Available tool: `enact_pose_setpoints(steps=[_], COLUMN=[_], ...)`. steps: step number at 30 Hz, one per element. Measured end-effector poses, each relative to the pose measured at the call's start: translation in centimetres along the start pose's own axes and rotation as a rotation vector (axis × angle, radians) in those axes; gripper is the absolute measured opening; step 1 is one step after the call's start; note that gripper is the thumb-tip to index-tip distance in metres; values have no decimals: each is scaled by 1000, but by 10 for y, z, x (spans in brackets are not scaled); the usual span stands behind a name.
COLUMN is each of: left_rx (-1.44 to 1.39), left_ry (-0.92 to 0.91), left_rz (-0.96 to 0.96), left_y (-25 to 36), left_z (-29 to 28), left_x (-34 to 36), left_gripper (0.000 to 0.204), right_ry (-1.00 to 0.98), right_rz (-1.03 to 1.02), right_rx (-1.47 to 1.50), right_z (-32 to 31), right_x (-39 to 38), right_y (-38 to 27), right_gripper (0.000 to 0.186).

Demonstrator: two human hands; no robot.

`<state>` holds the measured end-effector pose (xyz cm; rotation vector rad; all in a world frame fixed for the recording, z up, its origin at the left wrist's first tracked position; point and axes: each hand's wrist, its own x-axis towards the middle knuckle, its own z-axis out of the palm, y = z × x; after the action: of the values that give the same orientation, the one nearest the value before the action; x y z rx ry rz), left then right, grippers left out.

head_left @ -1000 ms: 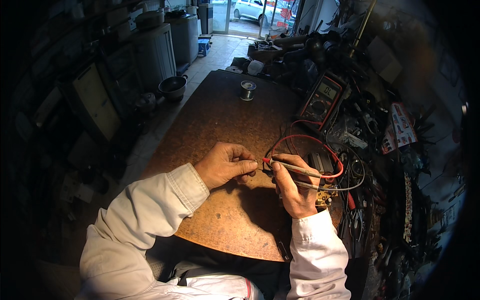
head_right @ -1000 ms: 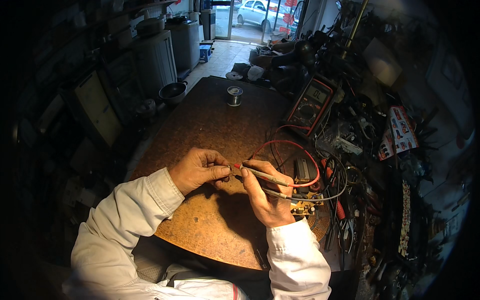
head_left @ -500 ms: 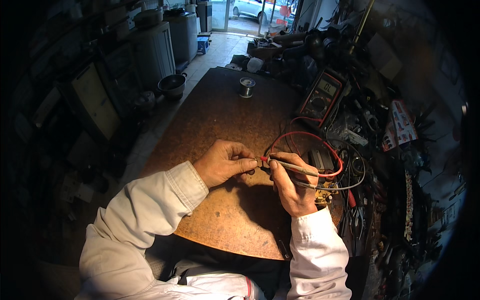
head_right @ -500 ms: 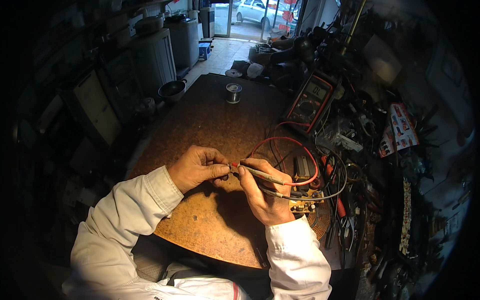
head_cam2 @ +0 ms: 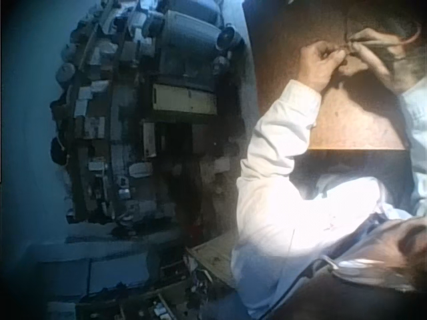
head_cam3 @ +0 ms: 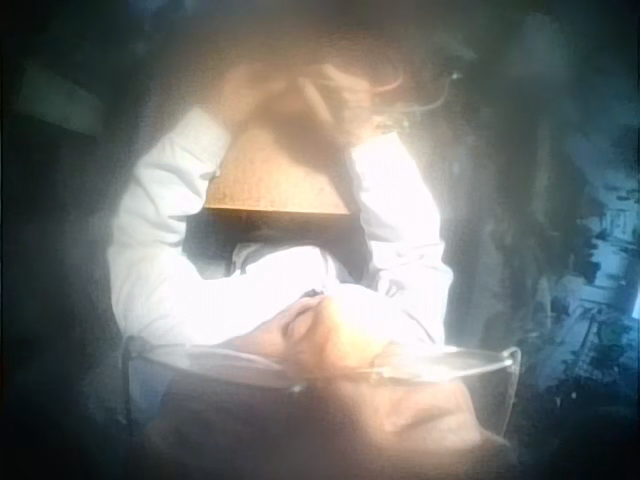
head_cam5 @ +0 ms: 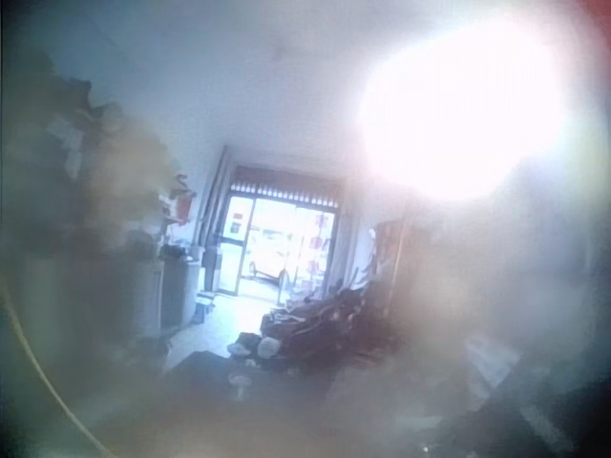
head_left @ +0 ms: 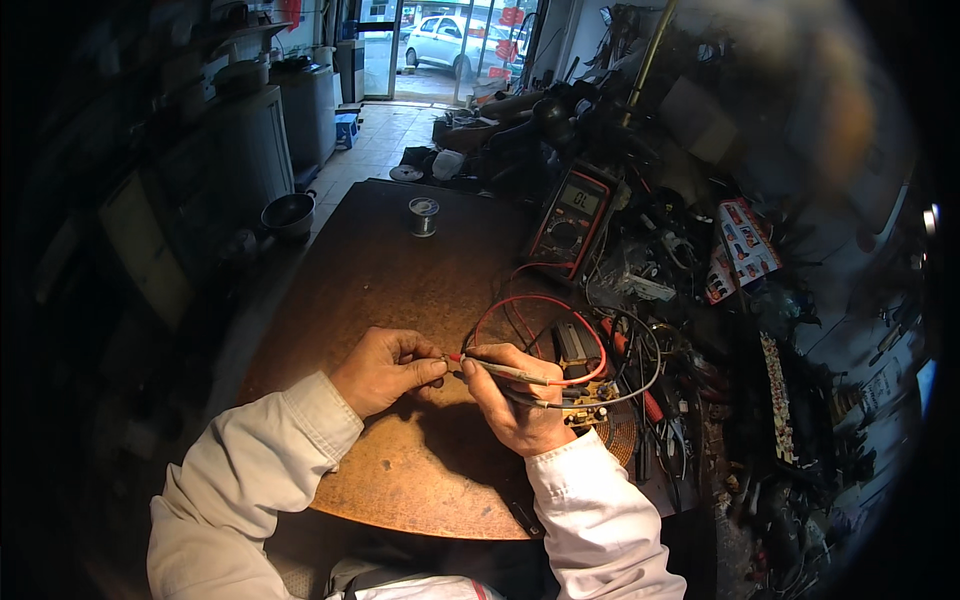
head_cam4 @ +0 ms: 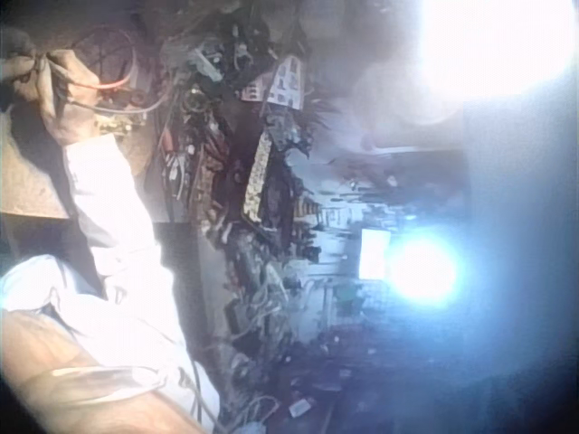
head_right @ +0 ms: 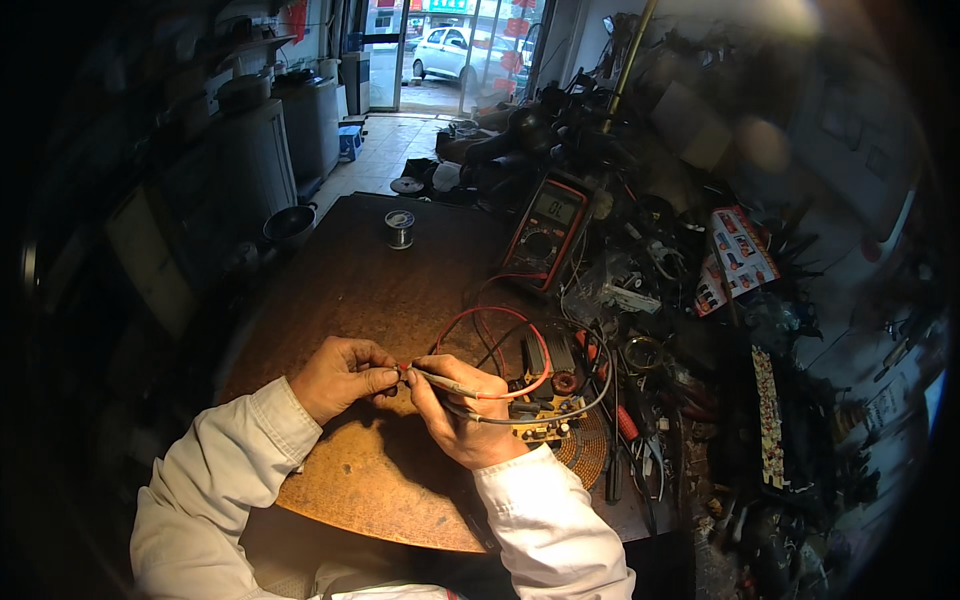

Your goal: The person works on a circuit board, using a multimeter to test connections, cutting wires with pliers, and soldering components. The person handles the board, wires, and tools throughout the process.

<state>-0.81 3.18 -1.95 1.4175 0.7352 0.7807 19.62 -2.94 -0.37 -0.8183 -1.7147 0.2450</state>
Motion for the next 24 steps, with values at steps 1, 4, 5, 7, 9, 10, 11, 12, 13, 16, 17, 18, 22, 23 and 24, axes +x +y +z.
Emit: enact_pose_setpoints(steps=[1,4,5,7,9,10,11,12,13,16,17,18,22,23,24], left_rx=[1,1,0,2,8,13,18,22,27,23,17,22,0,-16,-18], left_ry=[9,26,29,22,19,19,19,17,15,20,25,24,35,43,47], left_rz=[0,1,1,8,10,8,7,10,13,19,20,13,-13,-16,18], left_y=[-1,-1,-1,-1,-1,-1,-1,-2,-2,0,1,3,7,11,8], left_z=[0,-1,-1,-1,-1,0,0,0,0,1,2,1,2,5,2], left_x=[0,-1,-1,0,0,1,1,1,1,1,0,-1,-3,-1,-1], left_gripper=[19,19,19,19,20,20,20,20,20,20,20,20,18,17,15], right_ry=[5,-8,-10,-14,-18,-15,-13,-10,-10,3,15,26,31,71,72], right_rz=[46,7,28,53,62,45,27,9,22,35,22,8,38,304,379], right_rx=[45,0,18,40,49,36,22,9,20,22,2,-18,30,183,210], right_z=[2,2,2,2,1,1,1,1,1,1,2,2,-3,-7,-5], right_x=[-2,0,-1,-1,-1,-1,-1,-1,-1,-1,-1,-1,1,1,1], right_y=[2,2,1,0,-1,-1,-1,-1,-1,1,2,2,6,-7,-7], right_gripper=[9,10,10,11,11,11,11,11,11,11,10,10,12,14,17])
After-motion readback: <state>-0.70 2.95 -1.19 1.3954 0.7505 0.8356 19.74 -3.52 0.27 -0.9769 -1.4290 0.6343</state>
